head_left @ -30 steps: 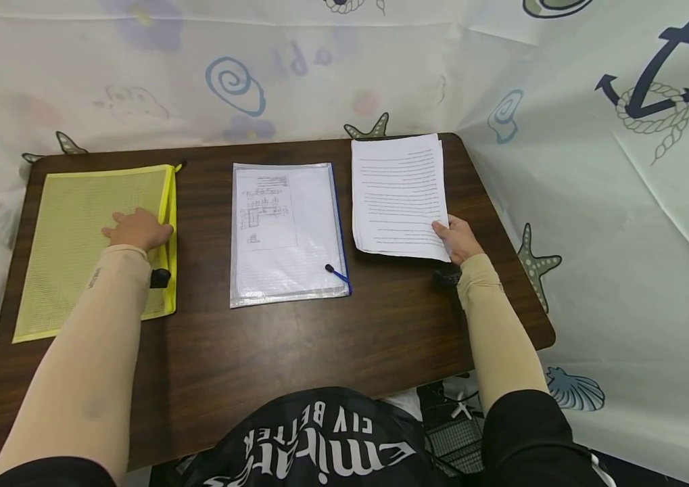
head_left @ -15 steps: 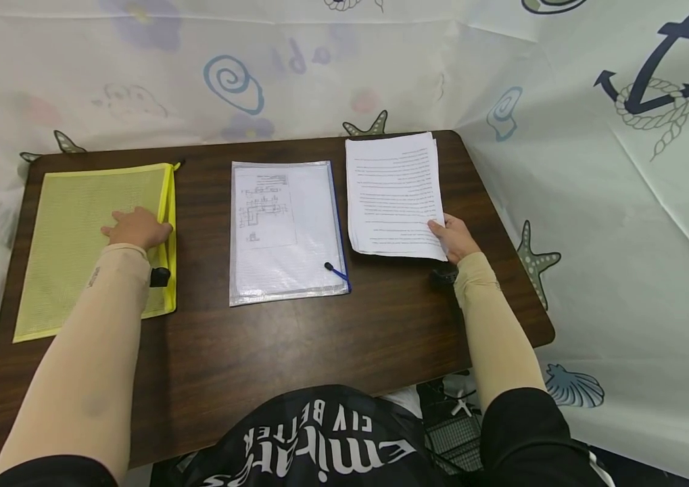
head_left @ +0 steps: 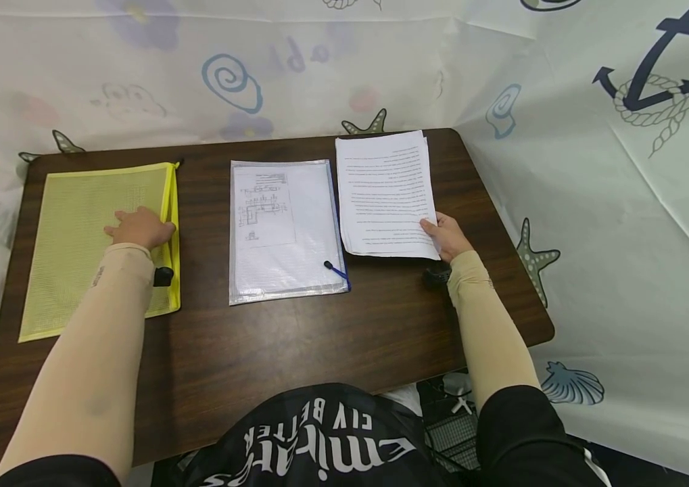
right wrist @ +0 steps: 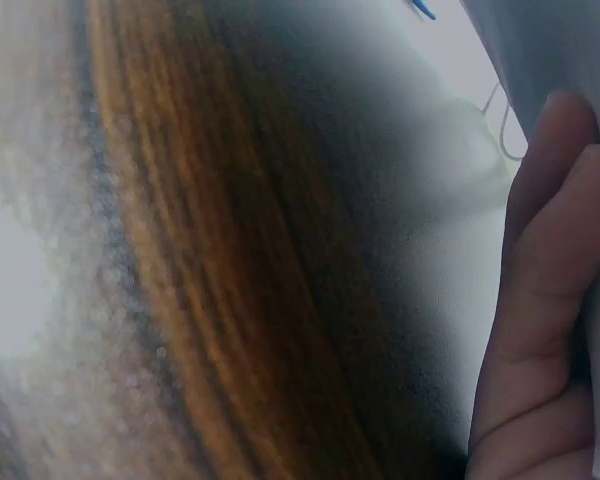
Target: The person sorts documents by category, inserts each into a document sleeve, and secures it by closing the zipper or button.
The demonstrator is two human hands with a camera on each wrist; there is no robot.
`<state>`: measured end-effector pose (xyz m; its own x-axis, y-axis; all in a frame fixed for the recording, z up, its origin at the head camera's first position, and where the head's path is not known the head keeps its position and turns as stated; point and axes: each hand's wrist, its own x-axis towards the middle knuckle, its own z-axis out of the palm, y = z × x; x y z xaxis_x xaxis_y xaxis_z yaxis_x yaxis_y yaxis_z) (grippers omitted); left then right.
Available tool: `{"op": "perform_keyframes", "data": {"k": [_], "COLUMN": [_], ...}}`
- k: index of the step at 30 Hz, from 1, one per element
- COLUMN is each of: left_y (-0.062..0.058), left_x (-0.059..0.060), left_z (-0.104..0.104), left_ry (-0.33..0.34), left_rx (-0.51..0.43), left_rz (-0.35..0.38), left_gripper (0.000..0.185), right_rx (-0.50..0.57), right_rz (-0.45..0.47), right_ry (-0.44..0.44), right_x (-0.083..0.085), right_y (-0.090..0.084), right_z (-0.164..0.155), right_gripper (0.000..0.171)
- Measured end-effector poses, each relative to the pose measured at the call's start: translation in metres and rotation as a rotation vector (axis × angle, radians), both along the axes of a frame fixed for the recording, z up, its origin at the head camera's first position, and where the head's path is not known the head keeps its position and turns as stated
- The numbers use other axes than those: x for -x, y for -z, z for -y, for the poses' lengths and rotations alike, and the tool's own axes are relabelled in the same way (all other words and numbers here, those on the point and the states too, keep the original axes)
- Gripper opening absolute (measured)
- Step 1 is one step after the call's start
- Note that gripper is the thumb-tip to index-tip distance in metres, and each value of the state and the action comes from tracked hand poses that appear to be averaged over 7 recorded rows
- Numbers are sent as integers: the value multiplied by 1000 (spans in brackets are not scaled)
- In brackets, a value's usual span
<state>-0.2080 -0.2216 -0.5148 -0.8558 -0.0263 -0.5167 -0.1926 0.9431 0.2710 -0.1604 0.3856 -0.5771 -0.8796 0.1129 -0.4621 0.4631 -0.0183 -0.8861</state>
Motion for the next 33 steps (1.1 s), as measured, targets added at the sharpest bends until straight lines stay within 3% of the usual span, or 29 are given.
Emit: {"op": "perform_keyframes", "data": {"k": [14, 33], "left_y": [2, 5], "left_x": [-2, 2], "left_z": [-5, -13], "left_ry": [9, -2], "left_rx": [6, 20], "left_rz": [11, 21], "left_gripper": [82, 83], "right_rx": [57, 37], "right_rz": [-5, -15], "right_ry": [-11, -11], "right_x": [-1, -2], "right_y": [0, -3], "right_z": [7, 13], "right_gripper": [48, 45]}}
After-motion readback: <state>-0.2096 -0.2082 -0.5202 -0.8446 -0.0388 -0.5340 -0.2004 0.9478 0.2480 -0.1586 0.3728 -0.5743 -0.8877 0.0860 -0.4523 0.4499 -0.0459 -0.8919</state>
